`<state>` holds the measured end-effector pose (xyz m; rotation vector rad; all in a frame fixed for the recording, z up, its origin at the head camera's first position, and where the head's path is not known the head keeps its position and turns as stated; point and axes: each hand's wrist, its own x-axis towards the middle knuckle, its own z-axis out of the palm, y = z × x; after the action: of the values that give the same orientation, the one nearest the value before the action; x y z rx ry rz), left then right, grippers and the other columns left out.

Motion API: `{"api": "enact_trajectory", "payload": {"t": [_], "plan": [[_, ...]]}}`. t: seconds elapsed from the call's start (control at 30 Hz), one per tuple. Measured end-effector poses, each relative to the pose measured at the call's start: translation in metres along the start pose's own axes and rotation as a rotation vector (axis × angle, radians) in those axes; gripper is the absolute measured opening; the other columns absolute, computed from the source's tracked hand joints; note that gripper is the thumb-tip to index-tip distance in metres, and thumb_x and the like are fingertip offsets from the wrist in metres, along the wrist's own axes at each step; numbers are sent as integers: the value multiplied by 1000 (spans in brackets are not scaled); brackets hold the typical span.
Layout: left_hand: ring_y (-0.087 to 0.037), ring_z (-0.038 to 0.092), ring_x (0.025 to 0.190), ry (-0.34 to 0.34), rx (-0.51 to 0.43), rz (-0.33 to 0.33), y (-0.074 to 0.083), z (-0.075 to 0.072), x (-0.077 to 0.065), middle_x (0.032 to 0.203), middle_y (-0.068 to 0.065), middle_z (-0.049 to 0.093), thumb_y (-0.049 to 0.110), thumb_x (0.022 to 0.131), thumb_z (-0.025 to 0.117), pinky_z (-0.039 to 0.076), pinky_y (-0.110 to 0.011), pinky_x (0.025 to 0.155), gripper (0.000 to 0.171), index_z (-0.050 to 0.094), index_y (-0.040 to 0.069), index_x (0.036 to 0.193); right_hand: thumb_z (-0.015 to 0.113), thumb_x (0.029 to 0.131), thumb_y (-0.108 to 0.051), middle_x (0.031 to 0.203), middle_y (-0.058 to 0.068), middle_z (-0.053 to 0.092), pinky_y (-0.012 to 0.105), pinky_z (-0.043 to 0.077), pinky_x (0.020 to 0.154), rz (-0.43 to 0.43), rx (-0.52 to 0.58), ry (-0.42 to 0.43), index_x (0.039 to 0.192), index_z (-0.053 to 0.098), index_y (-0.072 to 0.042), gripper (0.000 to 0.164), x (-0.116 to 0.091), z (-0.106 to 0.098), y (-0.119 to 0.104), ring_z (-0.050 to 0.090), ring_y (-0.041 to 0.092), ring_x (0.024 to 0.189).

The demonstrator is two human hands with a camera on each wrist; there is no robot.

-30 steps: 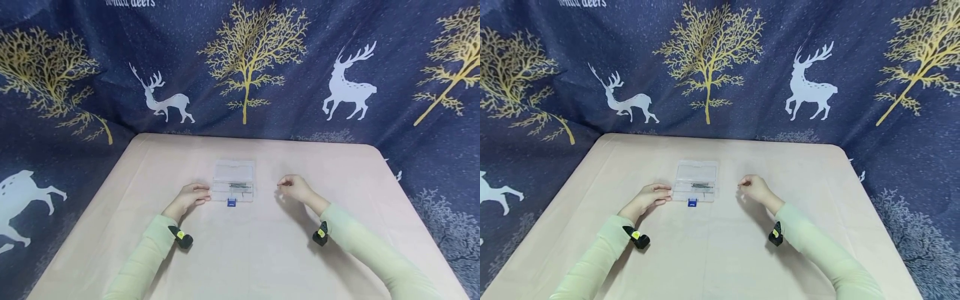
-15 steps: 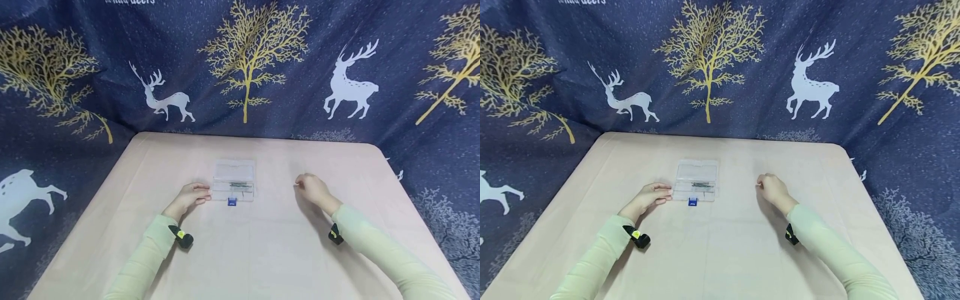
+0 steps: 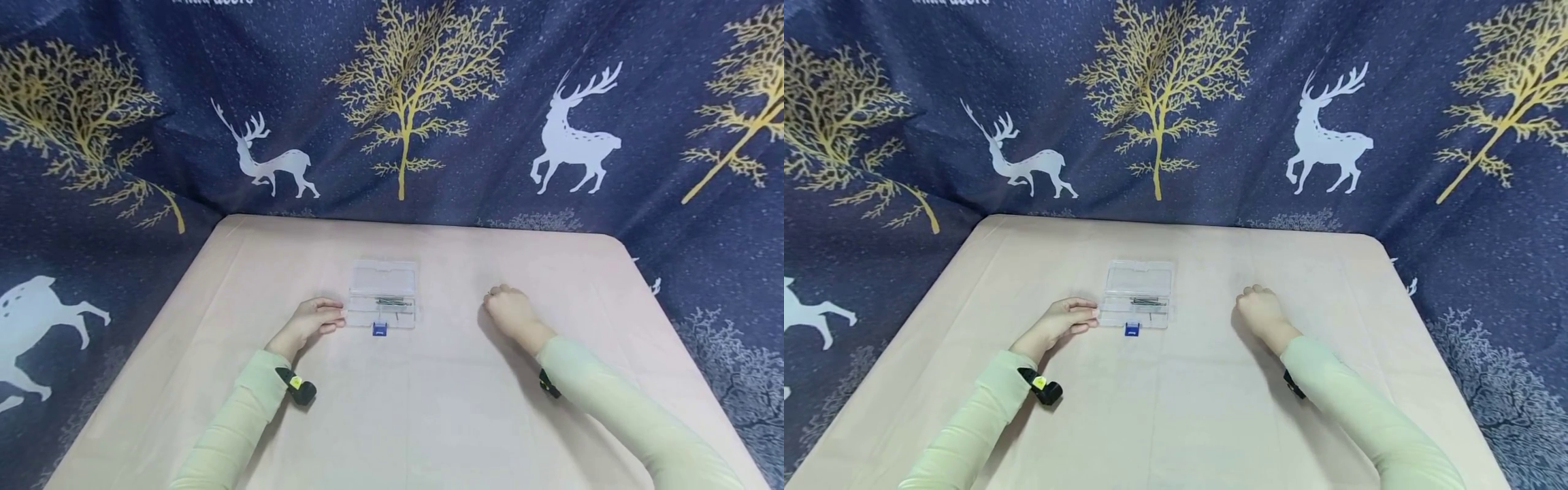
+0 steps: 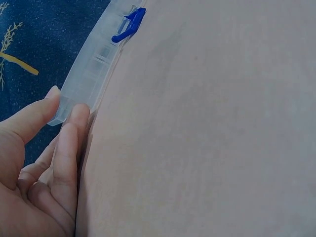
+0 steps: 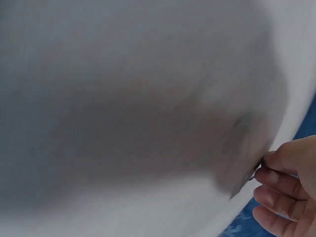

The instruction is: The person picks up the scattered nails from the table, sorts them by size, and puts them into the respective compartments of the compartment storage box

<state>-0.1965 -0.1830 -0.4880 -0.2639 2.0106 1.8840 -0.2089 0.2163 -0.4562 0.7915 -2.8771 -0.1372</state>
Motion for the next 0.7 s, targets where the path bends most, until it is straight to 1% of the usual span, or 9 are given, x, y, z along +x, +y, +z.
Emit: {"api": "enact_trajectory", "payload": {"t": [0.1, 0.2, 0.4, 0.5, 0.7], "plan": [[-4, 65, 68, -1, -6, 0, 1, 0, 0, 80, 4, 67, 3, 89, 62, 56, -14, 66, 43, 46, -12, 127, 67, 78, 4, 74, 10, 62, 34, 54, 60, -47, -104, -15, 77, 67, -1, 4, 0, 0, -4, 55, 23, 68], [-4, 65, 69, -4, -9, 5, 2, 0, -1, 81, 3, 67, 3, 89, 62, 56, -14, 66, 43, 46, -13, 126, 67, 77, 3, 72, 9, 61, 32, 52, 58, -60, -140, -15, 75, 67, -2, 6, 1, 0, -7, 52, 22, 66], [-4, 65, 68, 3, -4, 4, 2, -1, -1, 81, 3, 67, 2, 89, 61, 56, -14, 66, 43, 45, -13, 127, 67, 77, 2, 73, 9, 62, 31, 52, 59, -116, -222, 11, 76, 66, -2, 4, 6, 3, -7, 54, 22, 67], [-4, 65, 68, 4, -7, 7, 2, -1, -1, 80, 3, 67, 2, 89, 61, 56, -14, 66, 43, 45, -13, 127, 68, 78, 1, 74, 10, 62, 30, 51, 58, -119, -237, 21, 77, 65, -2, 4, 7, 4, -8, 54, 22, 66], [-4, 65, 68, -4, 1, 18, 0, -1, -1, 81, 3, 68, 3, 90, 61, 56, -13, 65, 43, 46, -13, 126, 68, 78, 0, 77, 9, 62, 30, 51, 57, -115, -223, 34, 83, 65, -3, 7, 7, 5, -9, 53, 21, 67]]}}
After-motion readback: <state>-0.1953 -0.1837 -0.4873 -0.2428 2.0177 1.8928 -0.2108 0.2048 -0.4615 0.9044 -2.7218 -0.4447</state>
